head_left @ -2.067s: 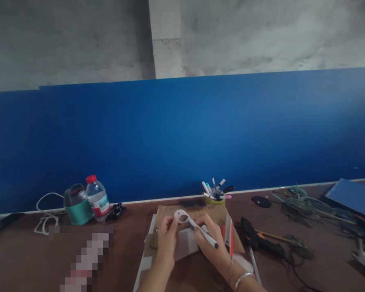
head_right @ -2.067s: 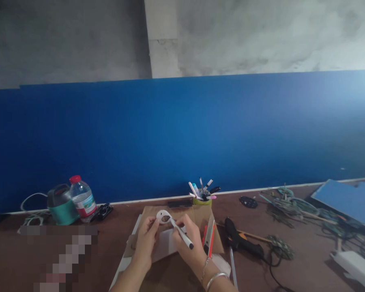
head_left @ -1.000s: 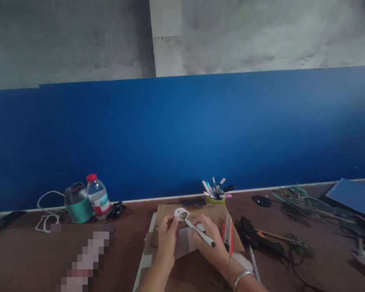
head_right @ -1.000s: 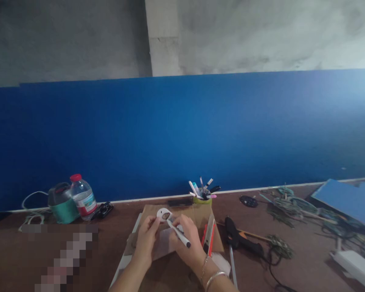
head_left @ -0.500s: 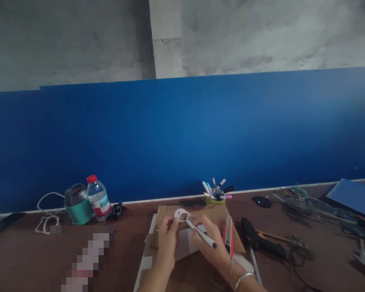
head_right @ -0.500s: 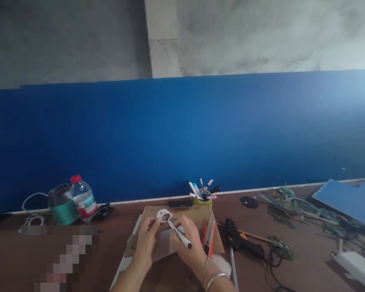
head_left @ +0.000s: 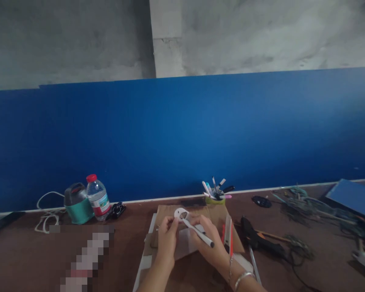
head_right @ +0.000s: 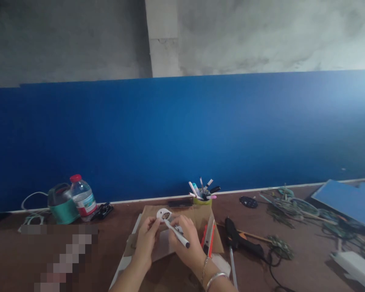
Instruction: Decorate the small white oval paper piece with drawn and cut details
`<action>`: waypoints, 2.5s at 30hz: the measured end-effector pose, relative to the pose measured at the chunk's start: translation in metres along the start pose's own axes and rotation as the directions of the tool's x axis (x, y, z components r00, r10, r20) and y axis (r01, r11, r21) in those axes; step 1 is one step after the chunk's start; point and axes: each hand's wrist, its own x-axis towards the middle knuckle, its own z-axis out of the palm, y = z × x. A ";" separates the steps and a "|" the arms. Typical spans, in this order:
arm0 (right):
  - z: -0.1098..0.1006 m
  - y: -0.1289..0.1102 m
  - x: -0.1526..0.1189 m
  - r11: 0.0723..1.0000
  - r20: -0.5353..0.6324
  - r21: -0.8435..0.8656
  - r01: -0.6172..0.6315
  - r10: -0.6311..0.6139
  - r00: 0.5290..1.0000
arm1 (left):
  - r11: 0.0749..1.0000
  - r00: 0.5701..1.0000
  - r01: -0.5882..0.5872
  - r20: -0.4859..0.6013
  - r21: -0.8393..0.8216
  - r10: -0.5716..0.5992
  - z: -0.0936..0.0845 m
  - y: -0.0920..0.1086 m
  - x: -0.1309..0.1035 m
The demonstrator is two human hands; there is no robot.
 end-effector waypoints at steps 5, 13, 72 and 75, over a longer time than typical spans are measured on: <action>0.001 0.003 -0.001 0.998 0.004 -0.041 0.047 -0.047 0.999 | 1.000 1.000 -0.030 0.001 0.007 0.030 0.001 0.002 -0.001; -0.001 -0.003 0.002 0.998 -0.008 -0.047 0.052 -0.053 0.999 | 1.000 1.000 -0.024 0.011 -0.020 0.024 0.002 0.003 -0.001; -0.009 -0.006 -0.001 0.992 -0.022 0.009 0.129 -0.129 0.991 | 0.959 0.974 0.223 0.017 -0.176 -0.224 0.005 0.018 -0.006; -0.011 -0.018 0.003 0.993 0.042 0.115 0.027 -0.032 0.999 | 0.964 0.979 0.200 0.059 -0.174 -0.193 0.007 0.022 -0.007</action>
